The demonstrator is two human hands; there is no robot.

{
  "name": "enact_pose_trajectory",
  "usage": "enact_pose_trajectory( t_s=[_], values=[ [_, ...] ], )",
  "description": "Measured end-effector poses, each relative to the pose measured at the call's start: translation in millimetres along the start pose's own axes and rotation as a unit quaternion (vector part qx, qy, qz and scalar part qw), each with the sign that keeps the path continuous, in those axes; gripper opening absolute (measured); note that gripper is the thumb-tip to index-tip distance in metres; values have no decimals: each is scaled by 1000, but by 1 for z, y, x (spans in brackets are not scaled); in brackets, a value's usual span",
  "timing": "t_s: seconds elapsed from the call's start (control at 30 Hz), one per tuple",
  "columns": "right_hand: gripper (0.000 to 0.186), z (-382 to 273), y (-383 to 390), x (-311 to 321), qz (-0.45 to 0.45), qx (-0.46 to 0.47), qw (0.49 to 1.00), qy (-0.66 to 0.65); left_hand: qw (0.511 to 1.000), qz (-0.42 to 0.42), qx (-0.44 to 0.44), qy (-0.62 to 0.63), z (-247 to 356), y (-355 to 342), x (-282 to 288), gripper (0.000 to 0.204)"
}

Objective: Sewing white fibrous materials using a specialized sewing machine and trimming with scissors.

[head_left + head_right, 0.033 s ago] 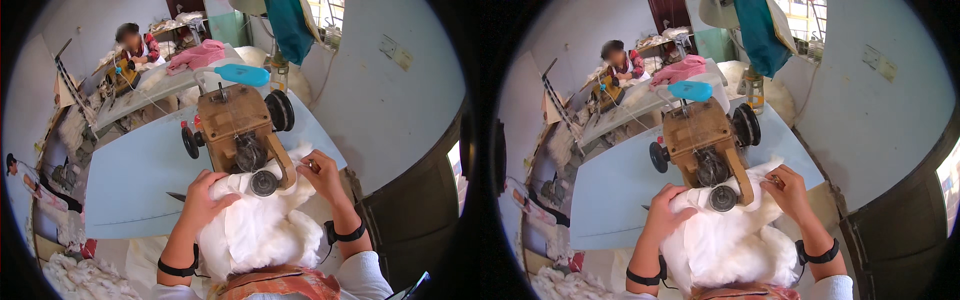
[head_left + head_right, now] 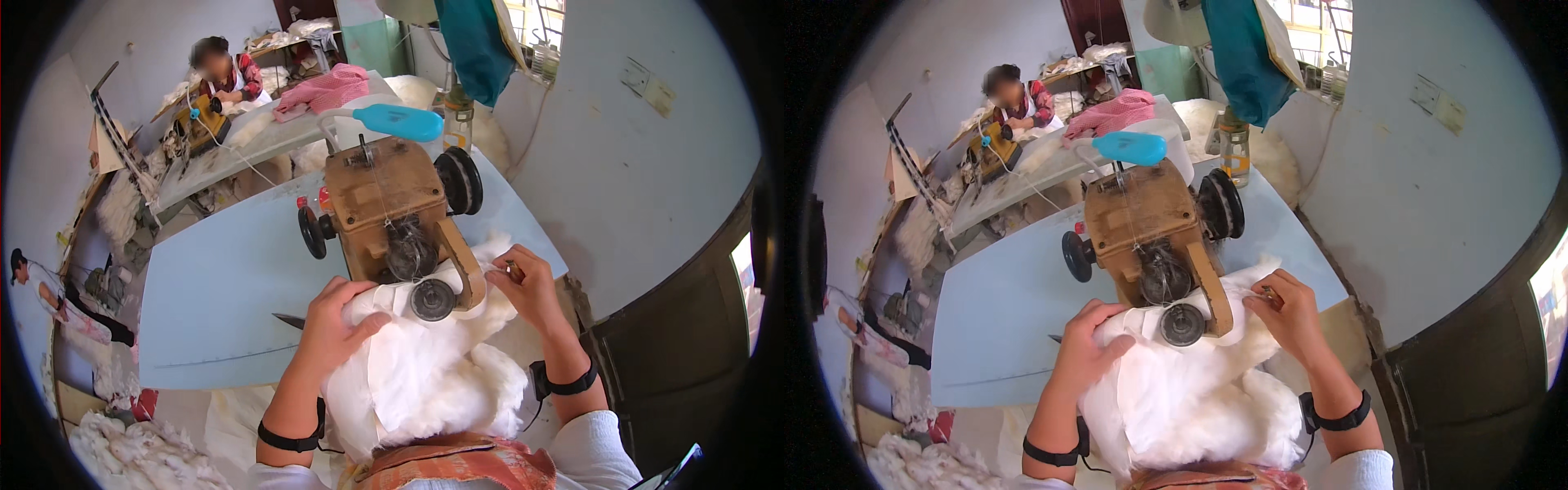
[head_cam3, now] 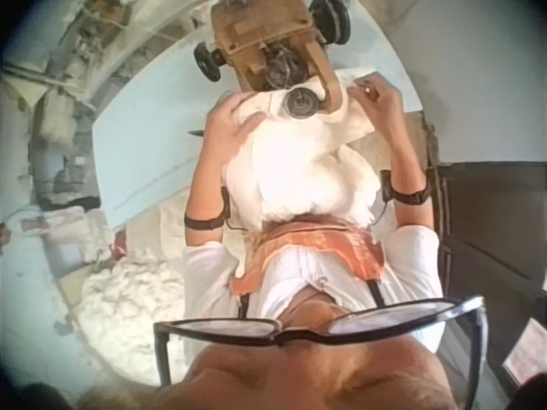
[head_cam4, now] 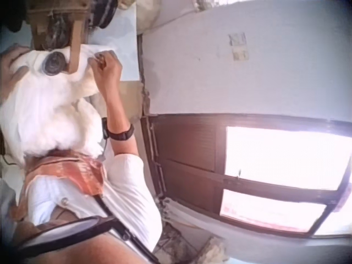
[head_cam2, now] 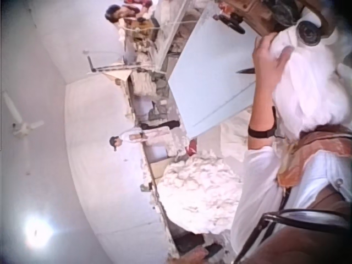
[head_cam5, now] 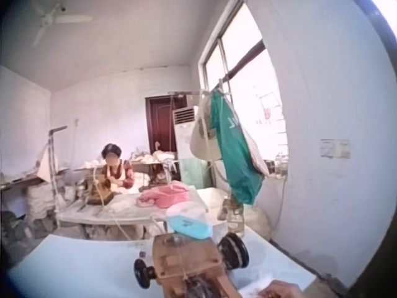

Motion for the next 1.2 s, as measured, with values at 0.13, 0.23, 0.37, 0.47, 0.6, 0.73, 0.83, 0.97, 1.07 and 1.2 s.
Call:
enact_pose_trajectory(
  t_s=[0.13, 0.23, 0.37, 0.47, 0.6, 0.73, 0.83, 0.97, 1.07, 1.2],
  values=[
    [16, -1, 1, 4, 12, -8, 1000, -4, 999, -13, 32, 9, 6, -4, -8, 35],
    [16, 0, 1, 6, 14, -7, 1000, 1, 998, -25, -30, -40, 15, -10, -14, 35],
    [15, -1, 0, 1, 5, -11, 1000, -8, 999, -37, 15, -36, 1, -10, -17, 35],
    [15, 1, 0, 2, 7, -9, 1000, -9, 999, -17, 29, 8, 0, -6, -15, 35],
    [14, 1, 0, 1, 3, -5, 1000, -5, 993, 2, 49, 111, -3, 3, -11, 36],
    [14, 3, -1, 3, 8, -11, 1000, 5, 993, -9, -77, 87, 20, 4, -10, 41],
    [14, 5, -2, -2, 3, -13, 1000, 7, 992, -31, -114, 40, 21, 9, -11, 37],
    [14, 6, 0, 1, 2, -19, 1000, 23, 995, -38, -81, 39, 20, 14, -16, 34],
    [13, -2, 0, 4, -7, -14, 1000, 17, 996, -42, -84, 3, 21, 14, -18, 33],
    [12, -10, -23, 10, -4, 21, 999, 38, 995, -9, -102, 17, 22, 11, -14, 27]
  ],
)
Point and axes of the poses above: each hand's wrist, its own y-axis away from the middle knuckle, its own x-axis out of the back of the hand, z = x × y, the point moved 9 cm from there along -y, towards the middle knuckle, and after that the axes turned 11 degrees about y, right-handed, at the moved point
